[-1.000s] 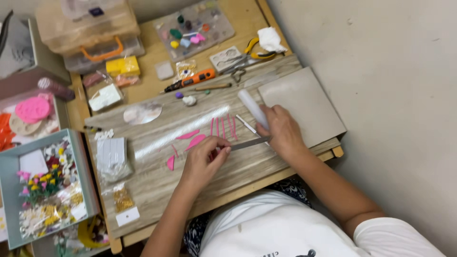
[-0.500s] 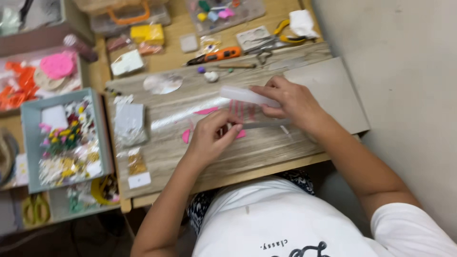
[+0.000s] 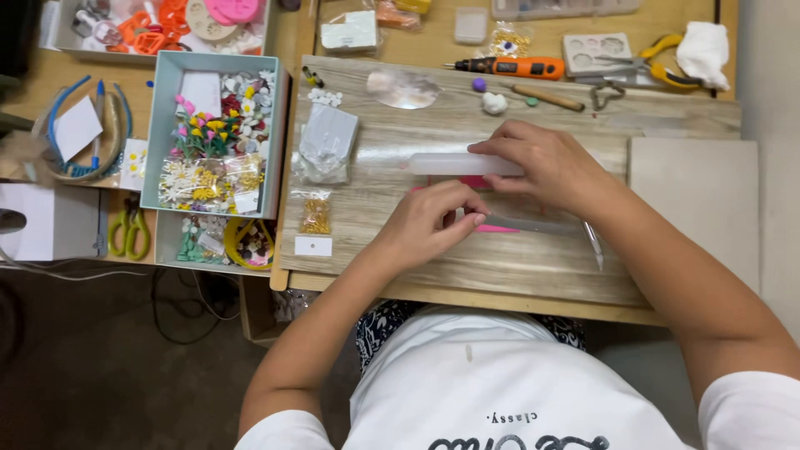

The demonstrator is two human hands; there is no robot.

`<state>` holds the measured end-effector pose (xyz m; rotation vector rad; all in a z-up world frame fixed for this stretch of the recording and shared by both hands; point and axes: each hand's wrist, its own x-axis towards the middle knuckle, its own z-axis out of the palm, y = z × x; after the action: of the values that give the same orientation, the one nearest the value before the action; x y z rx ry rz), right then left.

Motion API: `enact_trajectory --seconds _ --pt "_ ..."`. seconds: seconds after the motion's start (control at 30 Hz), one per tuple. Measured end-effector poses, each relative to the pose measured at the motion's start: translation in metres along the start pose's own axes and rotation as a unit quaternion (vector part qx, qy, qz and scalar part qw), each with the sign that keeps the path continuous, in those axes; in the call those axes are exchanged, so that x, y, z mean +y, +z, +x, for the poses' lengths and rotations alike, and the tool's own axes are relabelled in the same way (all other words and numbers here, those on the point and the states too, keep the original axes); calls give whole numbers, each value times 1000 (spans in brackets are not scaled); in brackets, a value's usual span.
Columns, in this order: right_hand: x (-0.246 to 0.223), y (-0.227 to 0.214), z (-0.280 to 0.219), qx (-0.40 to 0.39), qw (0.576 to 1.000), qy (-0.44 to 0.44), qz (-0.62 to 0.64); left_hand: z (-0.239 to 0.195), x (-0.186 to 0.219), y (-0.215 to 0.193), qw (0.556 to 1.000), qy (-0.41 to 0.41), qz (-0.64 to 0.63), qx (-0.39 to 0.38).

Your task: The person uses a metal blade to cut a pink clay sheet into several thin strips on a wooden work surface. The cut strips are arranged on the table as the task progresses.

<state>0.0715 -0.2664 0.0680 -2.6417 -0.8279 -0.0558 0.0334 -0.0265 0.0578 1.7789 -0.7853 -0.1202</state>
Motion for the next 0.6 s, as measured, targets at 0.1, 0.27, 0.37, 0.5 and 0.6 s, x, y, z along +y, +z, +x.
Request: enact_trajectory --seconds 0.1,0.27,0.37,0.5,0.6 --pt "-4 -3 28 -5 1000 -30 -5 3 -6 -11 1000 -21 9 8" --pt "11 0 75 6 998 -56 -12 31 -8 -42 999 -14 39 24" --pt "14 -9 101 -1 999 -49 -15 49 -8 -57 997 -1 69 28" --pt "36 -8 138 -8 999 -35 -39 68 -8 -74 994 8 106 12" --pt "47 -6 160 -21 999 -12 -35 75 -13 -78 994 -2 111 10"
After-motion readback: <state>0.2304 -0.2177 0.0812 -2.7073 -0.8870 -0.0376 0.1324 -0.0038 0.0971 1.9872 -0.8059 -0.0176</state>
